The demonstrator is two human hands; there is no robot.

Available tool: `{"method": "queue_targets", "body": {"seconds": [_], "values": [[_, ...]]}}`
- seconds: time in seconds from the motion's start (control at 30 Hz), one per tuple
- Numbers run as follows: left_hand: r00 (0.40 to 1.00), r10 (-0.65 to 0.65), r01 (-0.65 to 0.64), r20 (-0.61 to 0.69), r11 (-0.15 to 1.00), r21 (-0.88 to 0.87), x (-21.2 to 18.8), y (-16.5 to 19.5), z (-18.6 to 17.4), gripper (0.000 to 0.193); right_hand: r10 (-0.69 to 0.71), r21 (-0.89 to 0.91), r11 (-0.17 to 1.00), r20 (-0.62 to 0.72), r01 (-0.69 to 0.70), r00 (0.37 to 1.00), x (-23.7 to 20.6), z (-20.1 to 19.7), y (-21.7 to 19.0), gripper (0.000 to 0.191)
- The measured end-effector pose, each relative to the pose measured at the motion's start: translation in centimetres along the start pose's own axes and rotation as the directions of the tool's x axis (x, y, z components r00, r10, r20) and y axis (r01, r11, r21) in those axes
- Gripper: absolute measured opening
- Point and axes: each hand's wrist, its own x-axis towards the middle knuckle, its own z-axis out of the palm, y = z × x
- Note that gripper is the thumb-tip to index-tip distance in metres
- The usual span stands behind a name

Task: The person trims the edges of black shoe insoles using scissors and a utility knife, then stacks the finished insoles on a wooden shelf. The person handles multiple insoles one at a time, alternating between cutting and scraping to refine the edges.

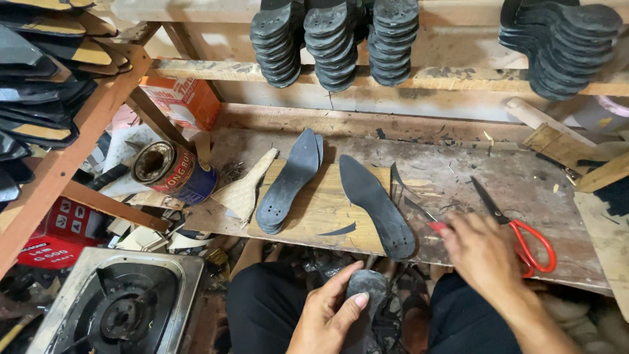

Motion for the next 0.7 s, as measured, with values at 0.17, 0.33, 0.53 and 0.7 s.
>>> {"method": "queue_targets", "body": {"seconds": [0.17,0.33,0.53,0.7], "values": [[0.997,0.065,-0.061,-0.031,0.992,0.110,-0.3,1.0,-1.2,0.048,0.263,-0.236,0.944,0.115,-0.231,0.958,-2.0,-1.1,6.7,0.048],[0.996,0.089,-0.084,-0.006,0.957,0.276,0.2,2.5,-1.7,0.043,0.456,-0.169,0.890,0.319,-0.423,0.831,-2.8,-0.7,11.8,0.064],[0.983,0.166,-0.185,0.081,0.883,0.431,1.0,5.1,-1.1,0.041,0.511,0.170,0.739,0.490,-0.652,0.706,-2.0,-0.3,14.9,0.072],[0.992,0.092,-0.128,0.091,0.818,0.560,0.7,6.5,-1.2,0.042,0.519,0.498,0.467,0.516,-0.731,0.682,-2.2,-0.9,14.5,0.060]]}}
